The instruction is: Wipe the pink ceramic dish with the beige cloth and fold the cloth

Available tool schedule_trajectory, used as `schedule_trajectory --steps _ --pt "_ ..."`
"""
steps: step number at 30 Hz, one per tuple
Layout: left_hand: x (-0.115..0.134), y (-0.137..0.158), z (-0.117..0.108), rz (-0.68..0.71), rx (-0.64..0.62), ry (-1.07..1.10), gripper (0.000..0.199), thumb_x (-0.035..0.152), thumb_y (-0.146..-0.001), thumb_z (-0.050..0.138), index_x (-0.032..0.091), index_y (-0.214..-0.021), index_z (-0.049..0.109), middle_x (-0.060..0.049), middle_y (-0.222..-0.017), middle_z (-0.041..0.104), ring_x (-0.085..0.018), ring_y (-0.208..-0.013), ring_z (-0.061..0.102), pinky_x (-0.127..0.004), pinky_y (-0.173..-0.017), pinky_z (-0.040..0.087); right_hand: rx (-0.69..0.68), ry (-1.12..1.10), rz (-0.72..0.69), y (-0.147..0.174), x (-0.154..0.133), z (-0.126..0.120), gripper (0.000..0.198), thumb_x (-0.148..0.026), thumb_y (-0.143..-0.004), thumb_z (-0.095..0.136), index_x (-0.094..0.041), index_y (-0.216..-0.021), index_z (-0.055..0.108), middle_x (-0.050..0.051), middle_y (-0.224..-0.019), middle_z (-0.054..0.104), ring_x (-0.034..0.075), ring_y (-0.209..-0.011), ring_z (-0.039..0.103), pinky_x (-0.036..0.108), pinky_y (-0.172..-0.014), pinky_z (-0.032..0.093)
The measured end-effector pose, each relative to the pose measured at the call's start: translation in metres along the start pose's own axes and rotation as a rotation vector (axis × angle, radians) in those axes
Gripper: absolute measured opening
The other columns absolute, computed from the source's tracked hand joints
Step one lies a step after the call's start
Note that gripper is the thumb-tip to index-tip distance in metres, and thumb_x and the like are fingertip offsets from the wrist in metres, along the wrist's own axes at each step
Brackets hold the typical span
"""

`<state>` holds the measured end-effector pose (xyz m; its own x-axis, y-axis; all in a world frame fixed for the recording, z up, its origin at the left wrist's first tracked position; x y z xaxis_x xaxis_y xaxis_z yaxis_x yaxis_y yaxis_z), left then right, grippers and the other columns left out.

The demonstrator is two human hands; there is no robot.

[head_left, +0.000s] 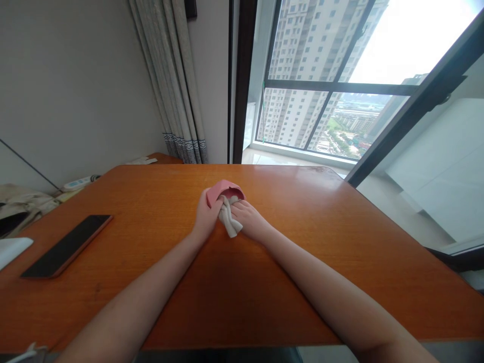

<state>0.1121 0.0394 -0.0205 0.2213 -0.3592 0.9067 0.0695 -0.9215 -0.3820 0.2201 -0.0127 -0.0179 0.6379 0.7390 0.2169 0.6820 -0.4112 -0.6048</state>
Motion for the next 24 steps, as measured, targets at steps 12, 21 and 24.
schedule_trajectory --steps 12,21,24 --pt "-0.014 0.013 0.013 -0.066 0.033 0.213 0.05 0.037 -0.076 0.061 0.022 -0.121 0.044 -0.008 -0.12 0.054 -0.021 -0.111 0.053 -0.036 -0.097 0.041 0.104 0.022 0.145 0.005 0.001 -0.001 0.021 -0.015 -0.09 0.041 -0.016 -0.08 0.059 0.007 -0.076 0.057 0.019 -0.074 0.044 0.033 -0.069 0.035" --pt "0.0 -0.015 -0.005 0.0 -0.169 -0.057 0.051 0.036 -0.073 0.062 0.021 -0.119 0.05 -0.008 -0.125 0.054 -0.025 -0.118 0.049 -0.04 -0.104 0.035 -0.016 0.032 -0.014 0.001 -0.004 0.003 0.017 -0.016 -0.092 0.042 -0.018 -0.083 0.057 0.004 -0.076 0.056 0.017 -0.074 0.045 0.033 -0.073 0.034" --pt "-0.006 -0.005 0.004 -0.048 -0.101 0.083 0.069 0.037 -0.072 0.064 0.02 -0.133 0.037 -0.011 -0.134 0.047 -0.023 -0.121 0.048 -0.037 -0.103 0.037 0.005 0.036 0.057 0.004 -0.001 0.006 0.017 -0.016 -0.091 0.043 -0.017 -0.082 0.058 0.005 -0.077 0.057 0.018 -0.075 0.045 0.033 -0.072 0.033"
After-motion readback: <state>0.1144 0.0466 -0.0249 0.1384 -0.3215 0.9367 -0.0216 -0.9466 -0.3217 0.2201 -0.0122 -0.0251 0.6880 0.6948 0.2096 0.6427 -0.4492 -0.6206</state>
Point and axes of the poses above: each hand's wrist, its own y-axis away from the middle knuckle, its own z-axis out of the palm, x = y × z, the point moved 7 cm from there along -y, towards the middle knuckle
